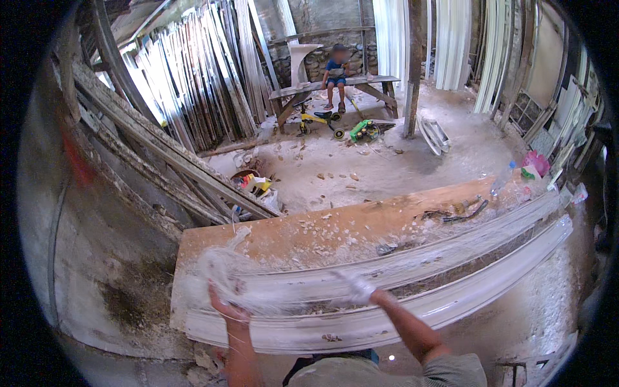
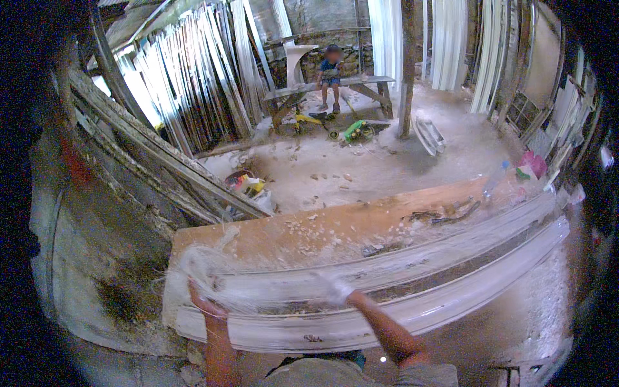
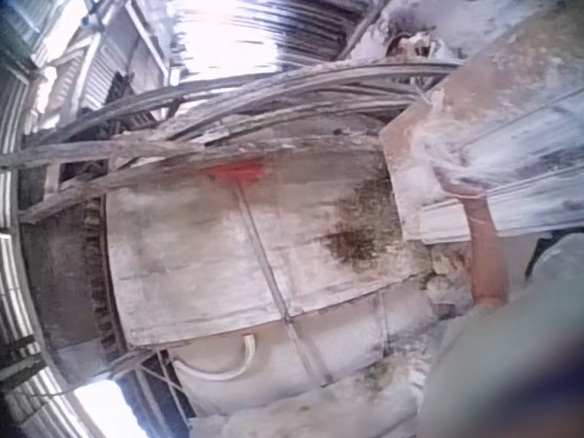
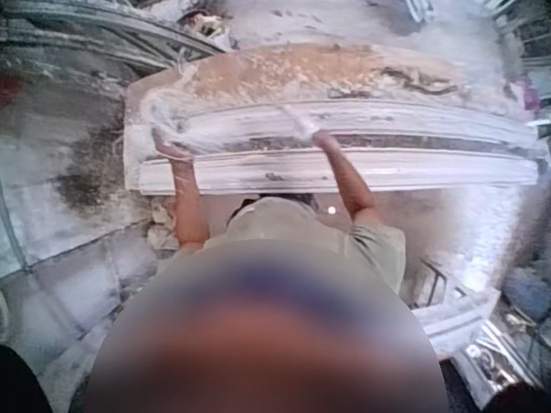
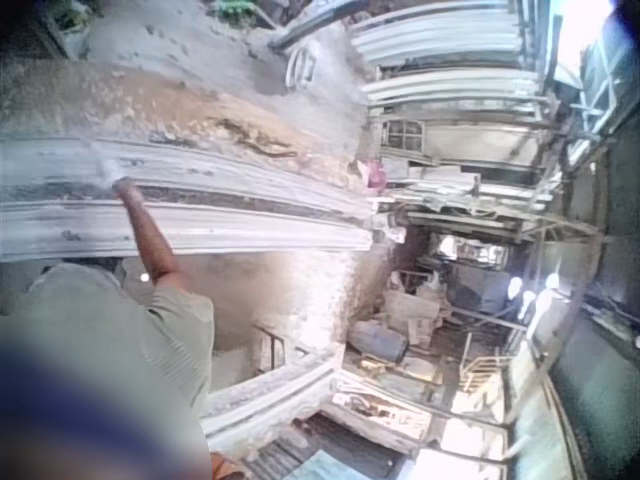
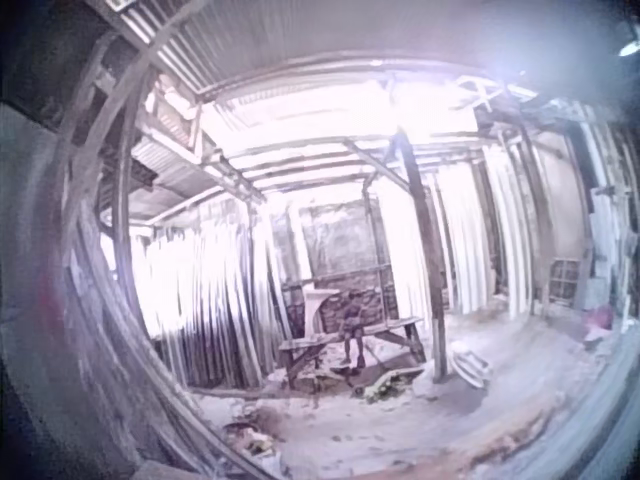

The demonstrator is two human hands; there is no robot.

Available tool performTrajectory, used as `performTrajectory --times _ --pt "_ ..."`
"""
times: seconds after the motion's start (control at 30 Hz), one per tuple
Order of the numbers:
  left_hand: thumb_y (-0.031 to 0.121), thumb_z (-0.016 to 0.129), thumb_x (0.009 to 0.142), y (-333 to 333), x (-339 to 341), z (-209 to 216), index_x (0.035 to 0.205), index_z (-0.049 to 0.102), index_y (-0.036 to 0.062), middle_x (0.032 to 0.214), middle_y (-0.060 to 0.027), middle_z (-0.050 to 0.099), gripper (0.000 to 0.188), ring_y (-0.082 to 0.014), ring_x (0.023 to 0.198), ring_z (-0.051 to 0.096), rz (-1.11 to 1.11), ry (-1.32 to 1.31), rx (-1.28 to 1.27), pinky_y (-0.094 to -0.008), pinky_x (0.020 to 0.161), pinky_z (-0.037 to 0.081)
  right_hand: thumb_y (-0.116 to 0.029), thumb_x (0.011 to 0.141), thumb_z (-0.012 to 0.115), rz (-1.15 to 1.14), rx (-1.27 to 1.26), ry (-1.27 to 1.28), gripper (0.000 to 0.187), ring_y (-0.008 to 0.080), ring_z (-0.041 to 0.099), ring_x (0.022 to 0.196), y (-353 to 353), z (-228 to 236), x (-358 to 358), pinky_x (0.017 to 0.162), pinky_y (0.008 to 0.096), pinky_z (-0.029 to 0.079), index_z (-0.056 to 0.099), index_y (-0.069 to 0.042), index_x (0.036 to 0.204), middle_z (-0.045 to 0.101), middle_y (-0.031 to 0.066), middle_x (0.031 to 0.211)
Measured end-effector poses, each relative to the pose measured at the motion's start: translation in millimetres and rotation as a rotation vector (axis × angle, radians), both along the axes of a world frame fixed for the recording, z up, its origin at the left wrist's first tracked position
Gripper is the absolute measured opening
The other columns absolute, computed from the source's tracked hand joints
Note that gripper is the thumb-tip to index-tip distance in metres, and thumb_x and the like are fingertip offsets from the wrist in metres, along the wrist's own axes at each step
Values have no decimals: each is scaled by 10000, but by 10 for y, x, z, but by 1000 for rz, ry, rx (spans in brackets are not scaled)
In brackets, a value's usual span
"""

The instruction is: The person applies white fiberglass strands to a long, curved wooden mold, pressing and smoothing the material along its length. The person repeatedly adds and adjusts the strands to cover the surface evenly.

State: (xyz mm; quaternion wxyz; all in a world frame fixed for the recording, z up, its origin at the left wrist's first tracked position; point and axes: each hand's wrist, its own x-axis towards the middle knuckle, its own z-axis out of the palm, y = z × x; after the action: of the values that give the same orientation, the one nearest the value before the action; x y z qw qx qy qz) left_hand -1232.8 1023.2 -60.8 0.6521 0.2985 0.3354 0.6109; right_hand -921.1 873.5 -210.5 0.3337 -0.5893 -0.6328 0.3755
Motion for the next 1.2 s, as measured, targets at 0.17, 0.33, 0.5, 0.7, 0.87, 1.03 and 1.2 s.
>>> performTrajectory --times 0.17,0.33,0.5,0.7,0.87,1.03,1.2 --pt "535 513 896 -150 201 -160 1421 433 195 1320 -80 544 631 -254 1103 566 -119 -48 -107 -428 878 497 -412 802 769 205 165 344 995 322 258 1432 388 32 -1235 1179 387 214 198 -12 1513 272 220 1543" --pt "507 531 888 222 -262 -232 1420 437 199 1320 -69 546 622 -256 1120 559 -209 -196 -140 -414 819 531 -353 906 672 37 -175 333 796 296 326 1403 588 -199 -1508 1160 369 257 267 8 1488 356 198 1510" --pt "481 551 895 699 -1044 -572 1380 475 192 1346 -62 524 570 -248 1158 542 -238 -130 -179 -431 899 513 -301 940 645 -54 -366 432 627 201 458 1306 744 -284 -1760 1110 332 348 409 38 1411 492 141 1429" --pt "432 586 887 1350 -2012 -970 1353 498 236 1351 -49 505 513 -245 1226 513 -235 -351 -345 -441 973 485 -255 943 653 -181 -297 348 323 123 583 1012 913 -134 -2415 927 292 460 655 -39 1183 686 46 1086" --pt "431 605 889 1599 -2183 -1027 1320 530 209 1358 -68 491 491 -246 1263 493 -23 26 102 -456 1008 459 -252 956 636 -245 -246 355 285 84 590 909 1056 219 -2667 837 278 487 674 -43 1145 701 26 983" --pt "427 618 875 1751 -2028 -714 1339 518 172 1399 -71 471 538 -242 1251 495 -63 -263 -213 -419 1063 412 -263 942 658 -308 -185 195 284 91 596 895 1048 663 -2271 814 287 500 683 -60 1139 706 34 967" --pt "390 625 883 1787 -1790 -384 1345 509 118 1392 -70 498 549 -224 1231 507 -91 -256 -187 -386 1085 388 -317 908 696 -476 -262 178 313 117 644 886 745 809 -1730 837 288 517 713 -76 1107 728 54 946"
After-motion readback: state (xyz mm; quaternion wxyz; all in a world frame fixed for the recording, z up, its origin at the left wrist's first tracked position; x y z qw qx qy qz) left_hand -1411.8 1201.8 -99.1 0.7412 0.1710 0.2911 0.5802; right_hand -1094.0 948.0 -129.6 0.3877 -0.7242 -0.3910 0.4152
